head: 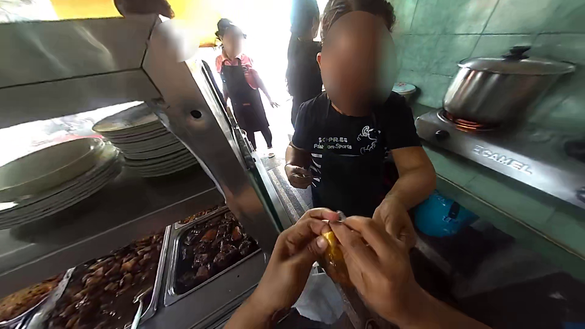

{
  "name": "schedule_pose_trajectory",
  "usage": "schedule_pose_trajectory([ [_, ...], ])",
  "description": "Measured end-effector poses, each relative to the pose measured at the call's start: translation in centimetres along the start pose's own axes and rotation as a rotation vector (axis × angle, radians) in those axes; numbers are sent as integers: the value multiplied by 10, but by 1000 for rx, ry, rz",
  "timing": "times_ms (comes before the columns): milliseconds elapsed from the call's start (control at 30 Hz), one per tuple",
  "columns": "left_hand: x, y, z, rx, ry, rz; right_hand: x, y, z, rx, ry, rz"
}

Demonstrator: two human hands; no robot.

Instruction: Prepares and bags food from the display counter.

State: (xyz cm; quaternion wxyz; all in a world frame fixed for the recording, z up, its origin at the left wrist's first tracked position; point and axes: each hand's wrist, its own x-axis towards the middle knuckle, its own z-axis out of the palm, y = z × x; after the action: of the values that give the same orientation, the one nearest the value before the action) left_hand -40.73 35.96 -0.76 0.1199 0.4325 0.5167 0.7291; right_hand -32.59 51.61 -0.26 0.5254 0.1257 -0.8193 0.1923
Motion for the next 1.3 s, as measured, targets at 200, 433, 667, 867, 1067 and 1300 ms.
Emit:
schedule_pose_trajectory([
  [200, 0, 6, -2, 166, -107, 119, -5, -14, -16, -4, 49, -106],
  [433, 4, -20, -3, 93, -431, 169, 9, -57, -64, 298, 91, 301],
  [667, -57, -50, 11, 270, -466, -128, 0, -105, -129, 126, 39, 538],
  [867, -111, -41, 67, 378, -874, -313, -32, -146, -177, 257, 41, 760],
  [1067, -145, -10, 98, -361, -593, -685, -84, -198, -186, 408, 161, 964],
  [1300, -235, 56, 112, -537, -268, -832, -134, -260, -200, 269, 9, 925],
])
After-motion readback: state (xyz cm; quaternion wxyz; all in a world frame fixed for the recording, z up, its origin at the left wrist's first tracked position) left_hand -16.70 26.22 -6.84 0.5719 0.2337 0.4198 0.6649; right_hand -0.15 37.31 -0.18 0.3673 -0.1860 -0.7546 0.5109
